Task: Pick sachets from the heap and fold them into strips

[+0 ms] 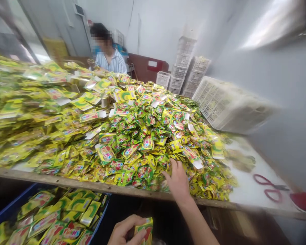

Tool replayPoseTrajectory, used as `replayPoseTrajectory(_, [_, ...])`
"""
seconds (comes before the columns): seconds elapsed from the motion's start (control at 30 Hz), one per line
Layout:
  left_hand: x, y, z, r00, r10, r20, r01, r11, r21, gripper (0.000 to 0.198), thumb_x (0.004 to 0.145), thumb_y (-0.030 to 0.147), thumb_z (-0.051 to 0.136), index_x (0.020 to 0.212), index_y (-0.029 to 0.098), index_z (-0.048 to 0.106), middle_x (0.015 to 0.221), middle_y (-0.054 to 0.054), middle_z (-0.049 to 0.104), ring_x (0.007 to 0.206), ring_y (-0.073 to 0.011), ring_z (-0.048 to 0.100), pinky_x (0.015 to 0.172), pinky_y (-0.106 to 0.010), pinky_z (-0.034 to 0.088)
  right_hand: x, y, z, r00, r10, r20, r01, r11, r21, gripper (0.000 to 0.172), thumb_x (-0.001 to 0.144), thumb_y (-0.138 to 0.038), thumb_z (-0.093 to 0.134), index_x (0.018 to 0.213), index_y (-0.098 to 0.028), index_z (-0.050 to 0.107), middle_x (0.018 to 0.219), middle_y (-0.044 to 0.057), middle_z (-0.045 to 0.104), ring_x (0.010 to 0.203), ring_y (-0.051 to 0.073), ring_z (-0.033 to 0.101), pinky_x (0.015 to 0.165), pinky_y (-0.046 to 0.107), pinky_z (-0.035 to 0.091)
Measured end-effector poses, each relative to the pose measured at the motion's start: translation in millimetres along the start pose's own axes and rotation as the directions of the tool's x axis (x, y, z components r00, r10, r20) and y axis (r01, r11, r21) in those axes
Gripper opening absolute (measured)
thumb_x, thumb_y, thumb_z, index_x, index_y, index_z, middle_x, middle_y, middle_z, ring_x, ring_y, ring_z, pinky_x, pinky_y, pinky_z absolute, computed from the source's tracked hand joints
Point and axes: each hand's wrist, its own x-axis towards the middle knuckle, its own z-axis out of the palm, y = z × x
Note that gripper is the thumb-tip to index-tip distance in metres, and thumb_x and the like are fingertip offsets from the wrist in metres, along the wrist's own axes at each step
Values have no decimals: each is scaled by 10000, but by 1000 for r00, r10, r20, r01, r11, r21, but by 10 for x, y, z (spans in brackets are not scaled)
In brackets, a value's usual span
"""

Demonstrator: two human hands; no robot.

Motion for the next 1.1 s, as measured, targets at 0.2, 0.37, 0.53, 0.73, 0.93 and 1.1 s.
replayPoseTrajectory(0.2, [3,104,84,959,-262,-104,177,846,-503,493,786,377,716,1222,235,535,1004,-74,768,903,-235,720,797,-324,566,-33,217,-164,1000,-15,-24,18,991,130,561,860,-124,485,1409,-189,391,1317,137,532,1189,282,530,999,438,429])
replayPoseTrajectory(0.37, [31,123,79,955,-297,24,256,779,-573,421,768,339,740,1094,237,493,930,-46,759,870,-226,716,767,-320,554,-365,38,-245,983,-170,-75,182,961,208,309,891,-223,573,1194,-222,632,1150,118,592,1097,271,520,980,445,400])
replayPoseTrajectory(0.53, [41,179,59,981,-191,35,183,854,-487,247,792,289,712,983,226,569,936,-29,749,911,-211,695,819,-295,524,-769,-274,-73,875,-369,312,107,778,620,47,835,-228,699,830,-217,744,786,20,698,776,171,627,745,270,460])
replayPoseTrajectory(0.73, [-14,172,121,984,-180,1,165,901,-402,425,800,353,684,1184,261,527,946,-39,776,845,-227,715,800,-315,536,-740,-274,-116,800,-436,412,95,770,631,106,859,-266,677,850,-212,768,772,26,720,728,158,640,694,239,447])
replayPoseTrajectory(0.93, [-17,156,171,991,-136,-15,125,940,-318,405,810,405,660,1172,268,539,896,-30,784,771,-213,710,739,-275,523,-648,-207,-256,698,-572,430,200,733,650,215,933,-310,572,887,-210,757,812,41,730,761,159,651,732,240,454])
replayPoseTrajectory(1.1, [10,212,123,992,-93,84,111,963,-245,374,854,374,616,1188,266,487,897,-32,774,791,-215,706,721,-266,508,-670,-200,-305,711,-551,436,166,734,658,172,929,-297,582,923,-209,730,847,33,704,802,157,631,756,246,456])
